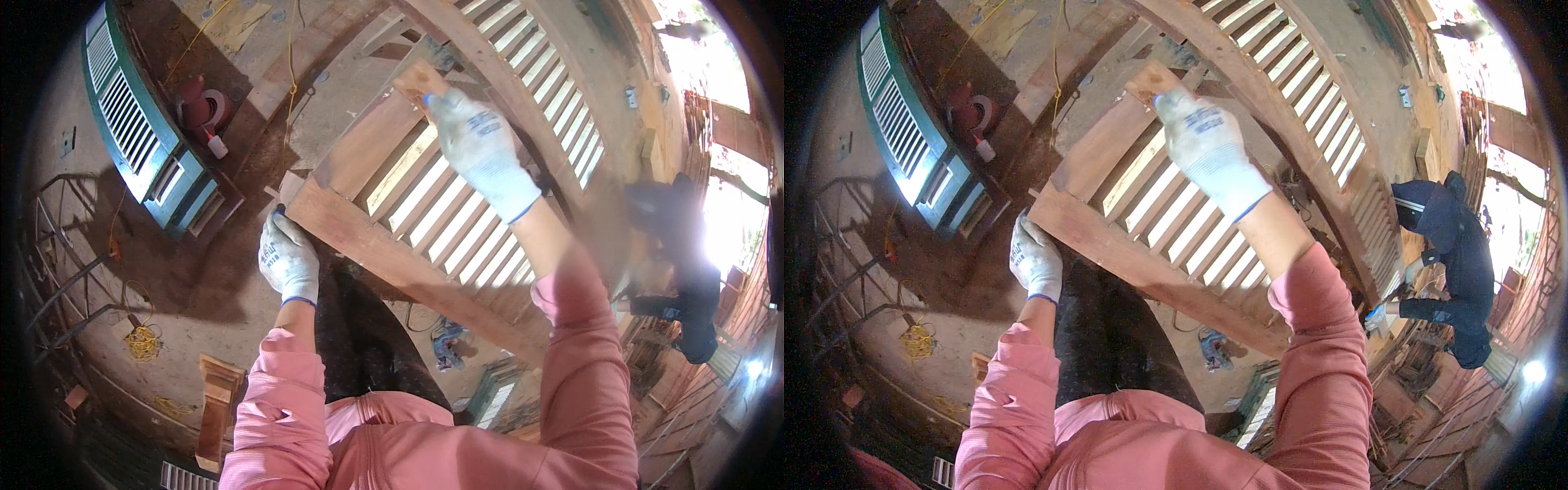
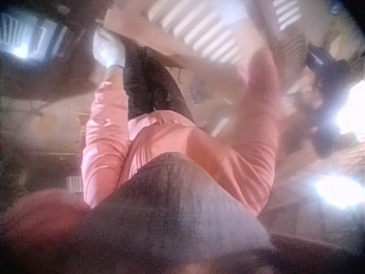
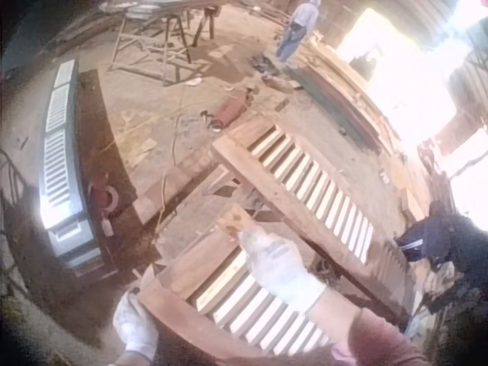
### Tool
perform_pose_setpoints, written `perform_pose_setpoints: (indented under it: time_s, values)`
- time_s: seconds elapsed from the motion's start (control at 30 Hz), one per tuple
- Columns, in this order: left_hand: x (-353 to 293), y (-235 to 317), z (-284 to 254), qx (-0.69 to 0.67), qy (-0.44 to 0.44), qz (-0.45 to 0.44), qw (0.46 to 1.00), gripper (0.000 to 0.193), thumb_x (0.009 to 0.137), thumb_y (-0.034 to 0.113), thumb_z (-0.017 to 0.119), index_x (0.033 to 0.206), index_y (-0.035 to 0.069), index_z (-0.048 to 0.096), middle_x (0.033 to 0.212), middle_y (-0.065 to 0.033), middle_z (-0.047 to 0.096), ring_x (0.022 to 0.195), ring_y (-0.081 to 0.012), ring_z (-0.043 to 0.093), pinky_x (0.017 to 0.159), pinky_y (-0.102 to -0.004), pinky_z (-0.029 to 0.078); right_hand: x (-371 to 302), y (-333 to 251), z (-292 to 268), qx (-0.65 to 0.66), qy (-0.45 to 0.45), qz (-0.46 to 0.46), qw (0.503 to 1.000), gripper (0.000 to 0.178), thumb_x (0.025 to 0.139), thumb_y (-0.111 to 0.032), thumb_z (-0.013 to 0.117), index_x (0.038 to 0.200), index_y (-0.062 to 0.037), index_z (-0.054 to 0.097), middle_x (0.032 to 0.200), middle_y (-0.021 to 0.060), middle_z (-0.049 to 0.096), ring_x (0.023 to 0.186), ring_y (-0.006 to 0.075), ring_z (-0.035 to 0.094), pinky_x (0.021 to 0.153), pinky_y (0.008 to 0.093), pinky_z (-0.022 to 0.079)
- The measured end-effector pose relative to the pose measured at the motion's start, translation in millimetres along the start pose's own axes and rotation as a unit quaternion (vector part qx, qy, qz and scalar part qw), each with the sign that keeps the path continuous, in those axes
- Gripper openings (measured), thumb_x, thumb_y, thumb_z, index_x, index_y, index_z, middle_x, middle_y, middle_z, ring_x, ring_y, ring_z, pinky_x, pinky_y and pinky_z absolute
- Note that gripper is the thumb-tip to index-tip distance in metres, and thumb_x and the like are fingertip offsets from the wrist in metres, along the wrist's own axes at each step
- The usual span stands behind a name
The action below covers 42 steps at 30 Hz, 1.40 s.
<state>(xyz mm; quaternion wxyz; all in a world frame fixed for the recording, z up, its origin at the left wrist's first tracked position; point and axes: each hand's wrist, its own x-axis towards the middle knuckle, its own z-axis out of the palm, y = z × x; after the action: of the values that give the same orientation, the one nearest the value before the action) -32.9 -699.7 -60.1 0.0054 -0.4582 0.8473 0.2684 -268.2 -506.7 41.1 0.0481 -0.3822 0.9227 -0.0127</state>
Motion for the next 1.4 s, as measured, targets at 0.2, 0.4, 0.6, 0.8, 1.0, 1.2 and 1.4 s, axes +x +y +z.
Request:
perform_pose_setpoints:
  time_s: [0.2,0.4,0.6,0.8,1.0,1.2,1.4]
  values:
    - [1.0,-1.0,-0.3,0.005,-0.007,-0.003,1.000,0.041,0.108,0.028,0.037,0.123,0.006,0.070,0.119,-0.0166,0.072,0.110,-0.0358,0.068,0.097,-0.0448,0.052,-5.1,2.4,-5.0,0.101,0.000,0.006,0.995,0.023,0.097,-0.012,0.055,0.116,-0.0075,0.068,0.109,0.0160,0.070,0.089,0.0351,0.072,0.075,0.0457,0.059]
    - [2.6,-1.7,-1.2,-0.008,-0.014,-0.005,1.000,0.042,0.108,0.028,0.038,0.123,0.005,0.069,0.120,-0.0172,0.071,0.111,-0.0361,0.067,0.098,-0.0443,0.052,2.1,-14.9,5.5,0.093,0.100,0.052,0.989,0.025,0.093,-0.008,0.059,0.117,-0.0064,0.068,0.096,0.0152,0.064,0.080,0.0355,0.068,0.071,0.0432,0.057]
    - [4.6,-7.2,-0.7,-0.024,-0.044,0.005,0.999,0.042,0.108,0.027,0.037,0.124,0.004,0.068,0.122,-0.0184,0.070,0.112,-0.0370,0.066,0.098,-0.0444,0.051,12.1,-41.6,8.8,-0.062,0.043,0.028,0.997,0.030,0.088,-0.010,0.062,0.118,-0.0053,0.065,0.099,0.0117,0.066,0.080,0.0286,0.070,0.066,0.0404,0.058]
    - [3.6,-3.9,-0.9,-0.009,-0.043,0.001,0.999,0.040,0.107,0.026,0.038,0.125,0.004,0.067,0.120,-0.0185,0.070,0.112,-0.0379,0.066,0.096,-0.0452,0.052,16.3,-70.2,19.6,-0.101,-0.066,0.072,0.990,0.028,0.088,-0.008,0.061,0.115,-0.0044,0.063,0.095,0.0089,0.064,0.081,0.0261,0.070,0.066,0.0389,0.058]
    - [6.2,-4.3,-2.5,-0.045,-0.055,0.011,0.997,0.039,0.107,0.023,0.037,0.124,0.002,0.066,0.121,-0.0179,0.069,0.111,-0.0378,0.066,0.096,-0.0446,0.052,13.9,-68.4,8.9,-0.010,0.043,0.067,0.997,0.023,0.089,-0.014,0.063,0.110,-0.0039,0.065,0.085,0.0092,0.067,0.075,0.0260,0.071,0.062,0.0386,0.058]
    - [7.9,0.3,-8.2,-0.047,-0.080,0.004,0.996,0.037,0.107,0.022,0.038,0.124,0.003,0.065,0.122,-0.0178,0.068,0.110,-0.0381,0.066,0.094,-0.0448,0.053,22.2,-67.8,12.6,-0.044,0.035,0.095,0.994,0.018,0.090,-0.011,0.061,0.107,-0.0057,0.064,0.091,0.0126,0.070,0.082,0.0297,0.072,0.066,0.0423,0.058]
    - [8.9,1.2,-10.2,-0.049,-0.078,-0.007,0.996,0.036,0.107,0.022,0.038,0.125,0.004,0.064,0.121,-0.0177,0.068,0.108,-0.0383,0.066,0.092,-0.0449,0.054,19.4,-64.1,-3.9,-0.030,0.058,0.091,0.994,0.018,0.091,-0.012,0.060,0.107,-0.0062,0.063,0.089,0.0110,0.069,0.081,0.0300,0.072,0.065,0.0423,0.058]
